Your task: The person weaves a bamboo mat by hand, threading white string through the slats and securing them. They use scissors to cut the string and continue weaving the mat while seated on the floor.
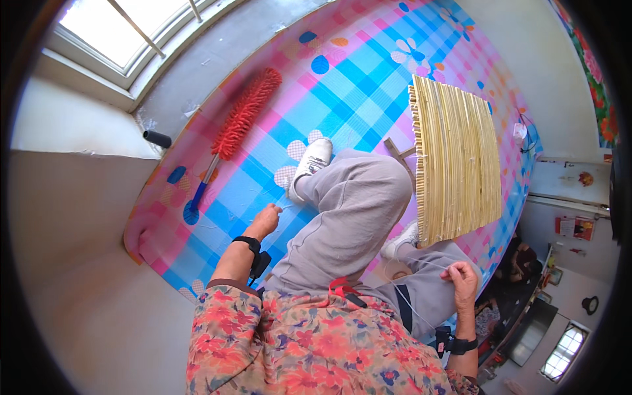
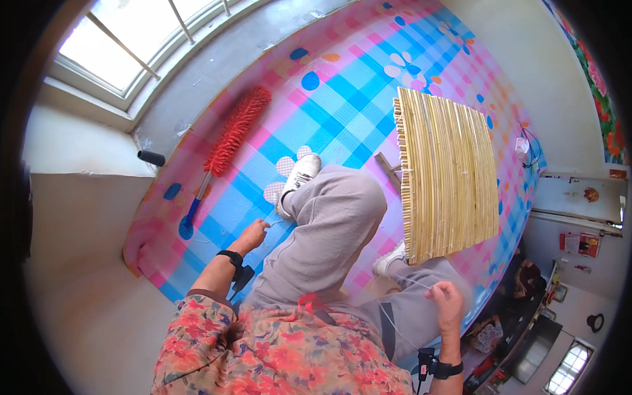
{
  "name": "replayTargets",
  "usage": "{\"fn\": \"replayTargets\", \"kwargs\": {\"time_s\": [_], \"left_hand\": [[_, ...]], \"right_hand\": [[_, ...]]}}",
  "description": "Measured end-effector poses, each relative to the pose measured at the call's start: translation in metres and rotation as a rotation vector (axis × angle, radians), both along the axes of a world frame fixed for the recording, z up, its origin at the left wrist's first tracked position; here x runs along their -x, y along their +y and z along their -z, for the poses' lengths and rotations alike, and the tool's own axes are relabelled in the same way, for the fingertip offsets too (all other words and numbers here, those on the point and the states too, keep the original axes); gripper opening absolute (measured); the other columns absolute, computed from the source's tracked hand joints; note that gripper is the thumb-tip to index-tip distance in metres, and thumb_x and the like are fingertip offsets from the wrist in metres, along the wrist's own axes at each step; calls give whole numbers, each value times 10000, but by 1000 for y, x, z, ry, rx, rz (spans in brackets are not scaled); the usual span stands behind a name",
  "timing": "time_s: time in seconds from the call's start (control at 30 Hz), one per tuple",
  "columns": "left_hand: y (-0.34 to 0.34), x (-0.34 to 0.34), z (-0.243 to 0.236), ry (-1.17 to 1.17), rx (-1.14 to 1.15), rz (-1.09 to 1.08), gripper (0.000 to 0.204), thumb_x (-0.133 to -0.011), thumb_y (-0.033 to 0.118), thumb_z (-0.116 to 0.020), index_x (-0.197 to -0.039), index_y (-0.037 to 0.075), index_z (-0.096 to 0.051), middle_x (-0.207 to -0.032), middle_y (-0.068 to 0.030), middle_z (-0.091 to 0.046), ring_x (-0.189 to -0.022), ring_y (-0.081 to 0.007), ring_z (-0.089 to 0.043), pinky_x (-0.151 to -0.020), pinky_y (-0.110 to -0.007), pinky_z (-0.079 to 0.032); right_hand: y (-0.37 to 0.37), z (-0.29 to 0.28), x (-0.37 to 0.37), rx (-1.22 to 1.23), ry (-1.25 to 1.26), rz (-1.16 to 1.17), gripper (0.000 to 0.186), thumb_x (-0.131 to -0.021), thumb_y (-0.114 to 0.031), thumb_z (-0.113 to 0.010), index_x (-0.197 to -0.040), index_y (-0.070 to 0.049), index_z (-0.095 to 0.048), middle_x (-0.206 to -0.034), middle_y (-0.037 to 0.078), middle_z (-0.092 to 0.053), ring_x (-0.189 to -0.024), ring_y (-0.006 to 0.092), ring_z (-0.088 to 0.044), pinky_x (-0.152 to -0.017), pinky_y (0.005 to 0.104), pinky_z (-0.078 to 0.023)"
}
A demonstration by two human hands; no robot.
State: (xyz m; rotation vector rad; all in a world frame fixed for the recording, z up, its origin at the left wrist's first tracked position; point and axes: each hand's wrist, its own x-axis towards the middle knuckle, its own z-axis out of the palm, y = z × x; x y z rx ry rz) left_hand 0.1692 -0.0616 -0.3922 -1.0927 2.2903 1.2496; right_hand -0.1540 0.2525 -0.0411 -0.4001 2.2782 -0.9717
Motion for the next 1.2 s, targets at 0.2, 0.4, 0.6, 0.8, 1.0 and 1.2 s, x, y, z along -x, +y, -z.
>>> {"fn": "replayTargets", "kwargs": {"time_s": [0.2,0.4,0.6,0.8,1.0,1.2], "left_hand": [[-38,66,18,39,70,-207,274,-853,77,-474,-1101,96,-590,-1114,-209,-535,-1010,-386,-555,-852,-447,-467],[-50,86,38,-109,71,-21,250,-869,112,-431,-1035,46,-606,-1157,-260,-511,-1024,-414,-551,-865,-459,-470],[-64,56,64,-212,188,-87,249,-847,51,-425,-1019,-53,-573,-1105,-256,-538,-920,-409,-595,-781,-454,-508],[-97,3,37,-114,346,-154,270,-845,72,-469,-1083,38,-593,-1016,-229,-582,-958,-379,-583,-806,-433,-488],[-110,94,-156,592,270,-274,161,-847,68,-582,-995,8,-606,-932,-150,-620,-851,-253,-613,-728,-332,-481],[-20,174,-364,1141,-510,50,251,-854,-64,-493,-1079,7,-580,-1087,-62,-597,-931,-102,-566,-752,-226,-474]], "right_hand": [[-7,0,-2,-38,-35,37,116,-862,-121,-565,-842,-7,-580,-750,56,-635,-716,118,-585,-696,241,-460],[-21,0,0,-91,-49,28,114,-879,-111,-561,-869,2,-562,-783,69,-613,-724,149,-617,-683,258,-498],[-33,0,3,-89,-37,48,106,-875,-101,-545,-856,0,-570,-758,60,-623,-722,133,-601,-700,246,-468],[-45,-6,-7,54,-59,50,72,-878,-59,-543,-863,8,-567,-801,54,-600,-735,126,-605,-707,236,-474],[-64,-35,-19,286,66,-13,34,-866,-21,-569,-866,11,-580,-811,46,-578,-753,125,-596,-706,239,-469],[-87,-80,-33,528,137,-92,54,-835,-17,-619,-866,1,-578,-804,29,-550,-708,81,-552,-646,206,-447]]}}
